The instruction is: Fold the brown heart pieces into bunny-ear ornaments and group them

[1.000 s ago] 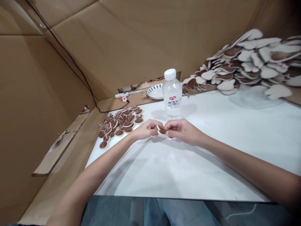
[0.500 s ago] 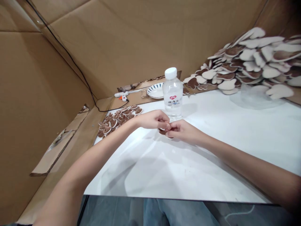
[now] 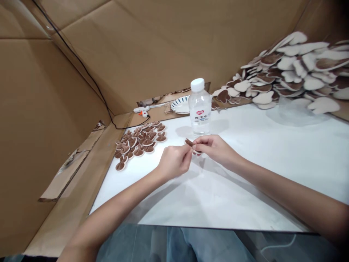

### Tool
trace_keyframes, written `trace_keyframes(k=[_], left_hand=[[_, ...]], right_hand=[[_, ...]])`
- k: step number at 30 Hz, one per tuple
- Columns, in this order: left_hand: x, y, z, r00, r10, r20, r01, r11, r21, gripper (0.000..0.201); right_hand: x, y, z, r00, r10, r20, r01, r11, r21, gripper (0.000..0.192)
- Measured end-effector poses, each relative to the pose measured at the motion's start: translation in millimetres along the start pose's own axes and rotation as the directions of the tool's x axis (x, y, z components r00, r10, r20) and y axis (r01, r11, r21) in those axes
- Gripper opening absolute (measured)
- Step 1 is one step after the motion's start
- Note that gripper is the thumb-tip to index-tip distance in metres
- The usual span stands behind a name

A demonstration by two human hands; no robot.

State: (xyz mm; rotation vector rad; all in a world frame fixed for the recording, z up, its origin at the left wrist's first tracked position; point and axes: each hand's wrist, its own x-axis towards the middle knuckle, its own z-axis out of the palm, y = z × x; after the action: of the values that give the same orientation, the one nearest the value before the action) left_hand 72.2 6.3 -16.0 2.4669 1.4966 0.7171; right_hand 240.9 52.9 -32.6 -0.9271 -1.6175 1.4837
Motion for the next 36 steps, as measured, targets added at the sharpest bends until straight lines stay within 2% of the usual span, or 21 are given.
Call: trace_keyframes(k=[3,7,10,14,17,19,22,24,27,30,33,36], left_hand=[[2,-11,7.6,0.995,-0.103,-0.009,0.095,0.940,-0.327,0.027],[11,-29,12.8,0.975,-0.205,0.090,0.214,0.738,-0.640,0.028],[17,-41,12.0,0.965,-0.238,0.114,0.242,0.626,-0.741,0.031],[18,-47,3.7,0.958,-0.272,0.091,0.234,0.555,-0.799,0.033],[10,-39,-4.9,0.970,-0.215,0.112,0.222,0.602,-0.767,0.032],[4,-30,-8.5,0.984,-0.141,0.112,0.180,0.723,-0.667,0.040],[-2,-22,-8.1,0.999,-0.031,0.039,0.046,0.880,-0.472,0.036],[-3,-23,-5.5,0.998,0.052,-0.038,-0.063,0.929,-0.364,0.024],[-4,-29,-2.4,0.984,0.140,-0.106,-0.162,0.957,-0.240,0.024],[-3,-33,-2.6,0.981,0.172,-0.092,-0.188,0.962,-0.201,0.033],[2,-37,-3.1,0.975,0.218,-0.050,-0.224,0.942,-0.251,0.053],[11,-43,-1.0,0.960,0.278,-0.034,-0.273,0.905,-0.326,0.050]], right_hand=[[-2,-4,0,0.999,0.002,0.036,-0.005,0.996,0.084,0.009],[-4,-6,0,0.992,-0.006,0.124,-0.002,0.998,0.069,0.011],[-5,-5,0,0.990,0.029,0.135,-0.027,1.000,-0.014,0.012],[-4,-1,1,0.994,0.014,0.106,-0.005,0.996,-0.089,0.015],[-4,2,2,0.993,-0.012,0.115,0.025,0.993,-0.111,0.012],[-4,3,2,0.992,-0.031,0.123,0.046,0.991,-0.122,0.010],[-5,1,3,0.991,-0.067,0.112,0.086,0.982,-0.167,0.007],[-6,-1,4,0.992,-0.082,0.099,0.101,0.974,-0.202,0.006],[-9,-5,5,0.991,-0.097,0.090,0.116,0.963,-0.243,0.005],[-10,-6,6,0.988,-0.124,0.096,0.146,0.952,-0.267,0.006],[-10,-5,6,0.984,-0.145,0.107,0.169,0.949,-0.265,0.005],[-9,-5,5,0.985,-0.147,0.086,0.164,0.959,-0.230,0.004]])
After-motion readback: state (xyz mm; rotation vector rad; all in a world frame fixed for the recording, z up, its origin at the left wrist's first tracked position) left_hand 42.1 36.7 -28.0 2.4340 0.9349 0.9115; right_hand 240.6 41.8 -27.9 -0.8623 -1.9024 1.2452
